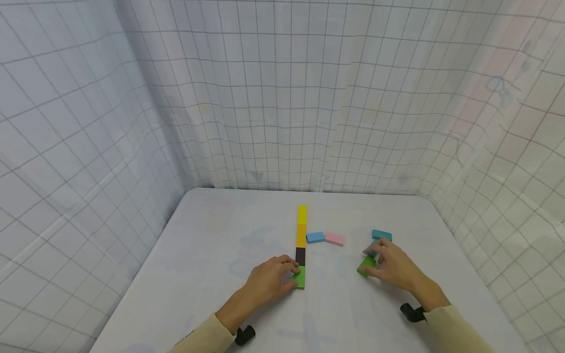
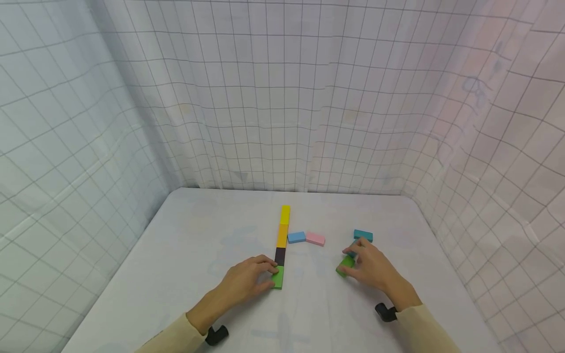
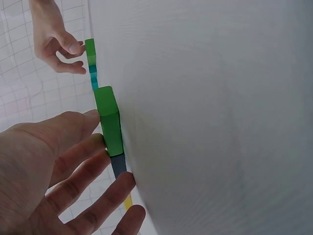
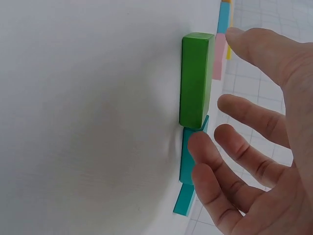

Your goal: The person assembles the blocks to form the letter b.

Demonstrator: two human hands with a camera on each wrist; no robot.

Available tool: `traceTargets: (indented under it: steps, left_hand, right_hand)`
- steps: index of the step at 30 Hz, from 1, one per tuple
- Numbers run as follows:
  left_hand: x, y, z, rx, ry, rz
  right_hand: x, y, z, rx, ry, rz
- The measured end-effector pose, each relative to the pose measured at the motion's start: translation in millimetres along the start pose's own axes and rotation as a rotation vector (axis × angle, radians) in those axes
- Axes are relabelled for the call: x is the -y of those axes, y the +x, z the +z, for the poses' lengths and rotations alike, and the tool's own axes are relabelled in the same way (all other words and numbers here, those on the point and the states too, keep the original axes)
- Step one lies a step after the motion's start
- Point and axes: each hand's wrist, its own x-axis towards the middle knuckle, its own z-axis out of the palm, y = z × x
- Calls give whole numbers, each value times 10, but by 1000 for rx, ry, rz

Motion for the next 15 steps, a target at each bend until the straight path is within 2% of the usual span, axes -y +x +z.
traceTargets:
  steps: [15]
  left_hand:
    - [1,-2,1,0,3,-8]
  right_hand:
    - [9,-26,62,19,72,-46]
